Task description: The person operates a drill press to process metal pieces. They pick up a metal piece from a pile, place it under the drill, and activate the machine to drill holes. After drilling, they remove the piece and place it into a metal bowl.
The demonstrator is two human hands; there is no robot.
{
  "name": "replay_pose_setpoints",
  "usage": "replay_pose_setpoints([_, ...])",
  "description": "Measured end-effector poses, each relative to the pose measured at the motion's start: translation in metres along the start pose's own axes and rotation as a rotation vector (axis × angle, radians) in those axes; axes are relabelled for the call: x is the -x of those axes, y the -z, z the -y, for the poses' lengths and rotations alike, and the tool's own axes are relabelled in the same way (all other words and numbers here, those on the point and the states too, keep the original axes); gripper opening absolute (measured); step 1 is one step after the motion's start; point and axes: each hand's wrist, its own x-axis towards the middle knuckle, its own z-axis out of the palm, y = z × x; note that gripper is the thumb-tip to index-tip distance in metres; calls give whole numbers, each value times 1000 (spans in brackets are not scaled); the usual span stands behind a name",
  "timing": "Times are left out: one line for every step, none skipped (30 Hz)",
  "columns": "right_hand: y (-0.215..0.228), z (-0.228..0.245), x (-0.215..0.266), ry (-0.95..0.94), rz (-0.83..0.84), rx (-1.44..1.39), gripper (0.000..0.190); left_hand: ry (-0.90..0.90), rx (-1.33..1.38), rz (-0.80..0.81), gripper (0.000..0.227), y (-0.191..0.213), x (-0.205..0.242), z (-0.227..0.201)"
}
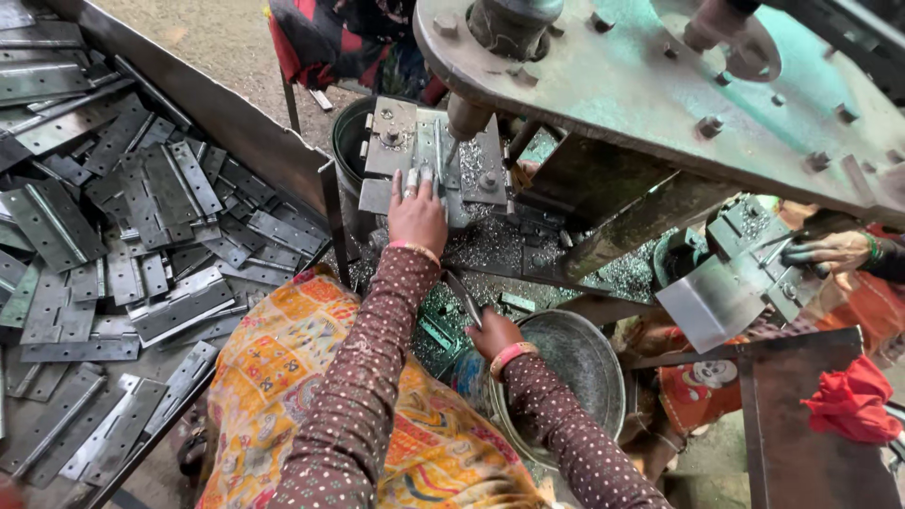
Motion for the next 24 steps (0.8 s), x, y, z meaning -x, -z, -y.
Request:
replay_pose_setpoints([13,7,-2,-28,51,60,44,-10,-48,47,39,2,-4,1])
replay_pose_setpoints([31,14,-13,-18,73,91,47,-19,-96,95,36,4,-10,2])
replay_pose_setpoints([48,19,-21,-19,106,117,50,-35,-142,157,35,2,-11,1])
replay_pose_setpoints([58,23,-22,-19,139,142,53,-23,-121,161,39,2,-17,5])
replay_pose_setpoints([62,25,-18,-21,149,152,54,-14,-99,157,42,3,-31,10])
replay_pose_setpoints([63,26,-17,-23,159,162,54,-5,-77,153,46,4,-38,12])
replay_pose_setpoints([64,26,-21,-21,165,175,55,10,-44,211,49,4,-42,13])
replay_pose_setpoints([53,23,-14,-66,157,86,48,24,-10,269,52,5,-45,14])
replay_pose_setpoints([34,18,2,-107,153,-7,41,40,19,332,56,6,-47,16])
replay_pose_setpoints([15,12,12,-70,42,-34,41,26,-2,269,55,6,-48,16])
replay_pose_setpoints([-4,6,17,-26,-64,-57,42,21,-21,206,53,5,-47,15])
replay_pose_setpoints([-20,0,15,18,-169,-81,43,16,-41,144,51,4,-46,15])
replay_pose_setpoints([-29,-9,8,69,-195,-92,41,28,48,185,43,4,-41,18])
replay_pose_setpoints([-35,-20,3,119,-219,-106,40,40,139,222,36,4,-38,16])
replay_pose_setpoints([-42,-27,-3,181,-240,-125,39,37,101,247,34,5,-37,15])
replay_pose_setpoints([-46,-34,-6,127,-184,-139,42,34,63,274,32,7,-36,11])
replay_pose_setpoints([-43,-39,-12,79,-133,-148,46,-39,-47,186,32,10,-35,8])
replay_pose_setpoints([-40,-42,-15,119,-126,-123,48,-114,-161,106,33,12,-31,11])
replay_pose_setpoints([-33,-43,-19,150,-129,-100,50,-138,-92,-127,30,13,-22,14])
replay_pose_setpoints([-21,-41,-25,97,-109,10,56,-159,-27,-363,31,13,-11,21])
replay_pose_setpoints([-9,-38,-22,32,-95,113,62,-92,119,-385,25,13,7,31])
replay_pose_setpoints([8,-34,-23,61,-109,68,59,-27,266,-410,21,12,29,44])
replay_pose_setpoints([21,-29,-18,75,-120,16,56,28,419,-427,20,10,51,61])
replay_pose_setpoints([30,-21,-14,58,-101,39,57,94,441,-554,18,9,68,83])
